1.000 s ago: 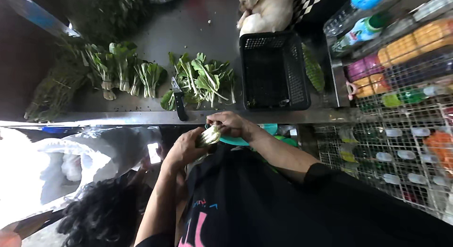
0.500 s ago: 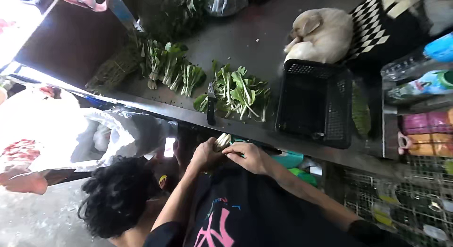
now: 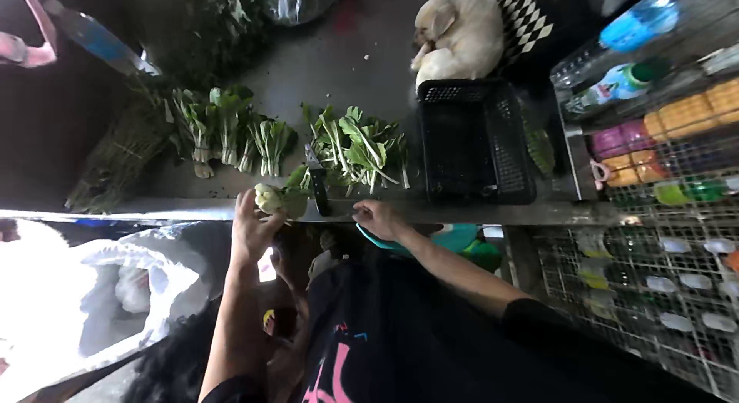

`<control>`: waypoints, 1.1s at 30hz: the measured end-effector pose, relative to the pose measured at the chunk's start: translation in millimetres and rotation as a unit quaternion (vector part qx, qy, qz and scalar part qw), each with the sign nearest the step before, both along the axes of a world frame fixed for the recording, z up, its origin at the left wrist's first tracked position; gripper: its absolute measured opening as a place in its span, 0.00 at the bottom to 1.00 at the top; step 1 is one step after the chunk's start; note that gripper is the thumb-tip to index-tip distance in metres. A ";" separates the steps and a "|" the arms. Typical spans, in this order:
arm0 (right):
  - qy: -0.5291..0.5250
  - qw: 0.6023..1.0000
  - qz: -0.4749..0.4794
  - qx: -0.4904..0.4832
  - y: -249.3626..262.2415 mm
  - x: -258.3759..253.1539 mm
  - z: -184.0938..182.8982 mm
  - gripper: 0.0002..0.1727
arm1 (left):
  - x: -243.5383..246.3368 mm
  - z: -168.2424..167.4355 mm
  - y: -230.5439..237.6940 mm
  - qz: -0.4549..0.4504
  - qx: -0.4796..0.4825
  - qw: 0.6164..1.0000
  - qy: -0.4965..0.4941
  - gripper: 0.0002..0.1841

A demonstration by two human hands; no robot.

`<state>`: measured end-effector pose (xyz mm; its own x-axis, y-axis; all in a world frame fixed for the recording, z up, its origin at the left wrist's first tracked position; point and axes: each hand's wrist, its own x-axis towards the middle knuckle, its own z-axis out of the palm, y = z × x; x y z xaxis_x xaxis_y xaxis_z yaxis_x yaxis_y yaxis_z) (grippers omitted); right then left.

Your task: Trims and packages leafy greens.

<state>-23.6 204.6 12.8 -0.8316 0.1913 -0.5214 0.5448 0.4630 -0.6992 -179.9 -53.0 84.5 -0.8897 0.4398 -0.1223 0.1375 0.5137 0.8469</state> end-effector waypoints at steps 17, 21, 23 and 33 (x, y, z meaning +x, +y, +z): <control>-0.075 0.983 -0.145 0.083 -59.0 -122.6 -34.0 0.48 | -96.7 -34.6 -59.4 0.263 0.278 0.918 -0.105 0.24; -0.048 0.973 -0.227 0.008 -46.4 -106.2 -12.5 0.33 | -123.2 -35.3 -56.3 0.311 0.248 0.909 -0.121 0.21; 0.041 0.957 -0.276 -0.082 -28.4 -79.5 -3.8 0.24 | -136.9 -47.4 -47.8 0.283 0.253 0.919 -0.110 0.22; 0.158 0.798 -0.524 -0.254 62.5 109.8 32.2 0.33 | -170.6 -98.6 -23.2 0.193 0.239 0.947 -0.096 0.25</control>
<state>86.2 267.2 45.1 -0.4591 0.6982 -0.5493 0.2065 -0.5174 -0.8304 -350.5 -76.2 -14.1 -0.9770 0.1330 -0.1664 -0.1617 0.0453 0.9858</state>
